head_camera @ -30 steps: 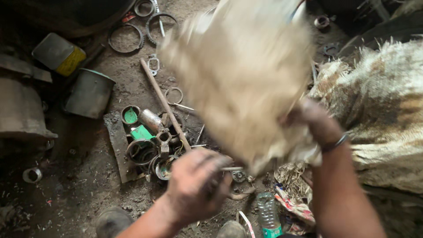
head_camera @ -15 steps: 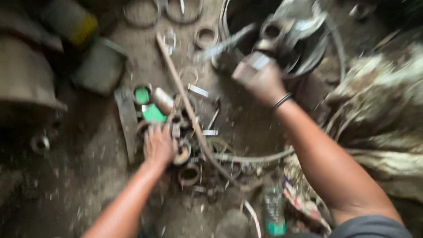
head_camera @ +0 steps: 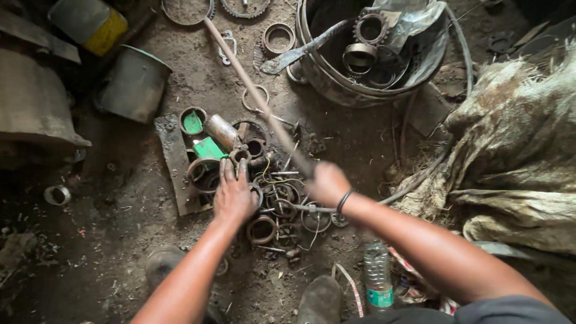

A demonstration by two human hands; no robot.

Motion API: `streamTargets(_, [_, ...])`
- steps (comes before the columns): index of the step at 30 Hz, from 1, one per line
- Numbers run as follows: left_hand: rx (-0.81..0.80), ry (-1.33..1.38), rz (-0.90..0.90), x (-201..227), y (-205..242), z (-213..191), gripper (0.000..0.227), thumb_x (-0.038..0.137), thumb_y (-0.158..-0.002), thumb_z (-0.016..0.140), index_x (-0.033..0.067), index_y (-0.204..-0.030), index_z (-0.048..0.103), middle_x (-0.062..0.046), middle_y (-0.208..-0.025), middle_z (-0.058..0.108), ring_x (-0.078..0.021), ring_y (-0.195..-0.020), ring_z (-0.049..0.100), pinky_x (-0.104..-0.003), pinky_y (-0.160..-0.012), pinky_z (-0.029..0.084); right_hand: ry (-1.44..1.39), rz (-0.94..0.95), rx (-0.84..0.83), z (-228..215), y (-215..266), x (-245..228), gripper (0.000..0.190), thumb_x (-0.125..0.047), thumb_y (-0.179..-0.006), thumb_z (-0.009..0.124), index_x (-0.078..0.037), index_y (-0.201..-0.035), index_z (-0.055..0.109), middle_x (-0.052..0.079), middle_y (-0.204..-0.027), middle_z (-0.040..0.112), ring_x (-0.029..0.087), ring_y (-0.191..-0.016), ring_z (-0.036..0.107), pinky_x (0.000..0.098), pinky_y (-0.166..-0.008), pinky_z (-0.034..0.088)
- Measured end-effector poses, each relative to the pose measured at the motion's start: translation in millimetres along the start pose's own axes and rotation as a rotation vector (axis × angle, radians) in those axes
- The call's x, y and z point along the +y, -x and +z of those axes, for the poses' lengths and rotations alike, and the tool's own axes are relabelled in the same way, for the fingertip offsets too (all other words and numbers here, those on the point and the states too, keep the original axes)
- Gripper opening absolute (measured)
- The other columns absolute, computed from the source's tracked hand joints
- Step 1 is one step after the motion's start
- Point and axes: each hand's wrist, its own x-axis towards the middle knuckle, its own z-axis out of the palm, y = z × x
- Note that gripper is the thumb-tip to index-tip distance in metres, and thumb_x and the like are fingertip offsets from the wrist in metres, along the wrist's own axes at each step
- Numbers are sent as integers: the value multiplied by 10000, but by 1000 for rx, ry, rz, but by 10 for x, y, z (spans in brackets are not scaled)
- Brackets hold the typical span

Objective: The person sits on the floor of a cluttered workshop and sorts through a pile of scrap metal parts. They pick up various items, including gears, rings, and metal rods, inspect them, and place them into a metal bucket. The person also moves a plastic bottle and a cloth during the process.

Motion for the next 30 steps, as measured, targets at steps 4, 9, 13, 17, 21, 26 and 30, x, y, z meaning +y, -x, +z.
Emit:
streamTargets(4, [-97,-10,-17,-15,28,-79,957,278,-766,750,91,-1570,266,-276,-1611,212,-407,-1536,162,-478,-1151,378,-509,151,23,-833,-337,-20,306,-346,-877,748,-44,-917,725,36,-713,666,148,-629,576,361,-573,478])
streamTargets(9, [-101,5,-23,2,4,-127,948,279,-788,754,98,-1579,263,-272,-1627,202,-406,-1531,167,-483,-1139,388,-792,17,-107,-1254,-138,-185,272,-353,-941,724,-83,-953,699,-50,-713,584,43,-589,496,239,-506,406])
streamTargets(13, [-94,-10,18,-49,19,-106,975,298,-772,778,81,-1568,258,-276,-1606,210,-416,-1527,169,-484,-1148,380,-1108,9,-204,-1516,9,-336,211,-318,-953,686,-115,-1007,662,-76,-710,562,20,-563,477,205,-467,380])
streamTargets(17, [-137,-22,-1,-37,16,-153,977,322,-775,782,108,-1564,246,-266,-1616,196,-412,-1524,176,-479,-1147,387,-1346,-11,-198,-1798,108,-507,199,-298,-981,683,-121,-944,599,-49,-668,523,57,-518,463,229,-438,378])
streamTargets(21, [-124,-18,8,-19,25,-182,993,314,-775,781,96,-1572,231,-273,-1612,197,-418,-1528,170,-484,-1141,390,-1414,-78,-373,-2170,200,-560,238,-329,-967,690,-121,-906,591,-21,-611,524,88,-452,462,246,-398,375])
streamTargets(26, [-113,-40,-6,5,22,-151,992,299,-778,777,76,-1573,227,-281,-1607,192,-417,-1530,157,-486,-1142,388,-1058,16,-425,-2081,353,-750,169,-284,-921,691,-127,-960,641,-73,-667,535,40,-519,477,219,-448,392])
streamTargets(30, [-105,-36,-5,1,25,-139,998,307,-772,774,74,-1568,220,-280,-1611,186,-413,-1532,150,-487,-1138,393,-1233,-160,-527,-1753,449,-938,209,-288,-1001,675,-104,-949,589,-66,-685,511,39,-534,458,209,-460,388])
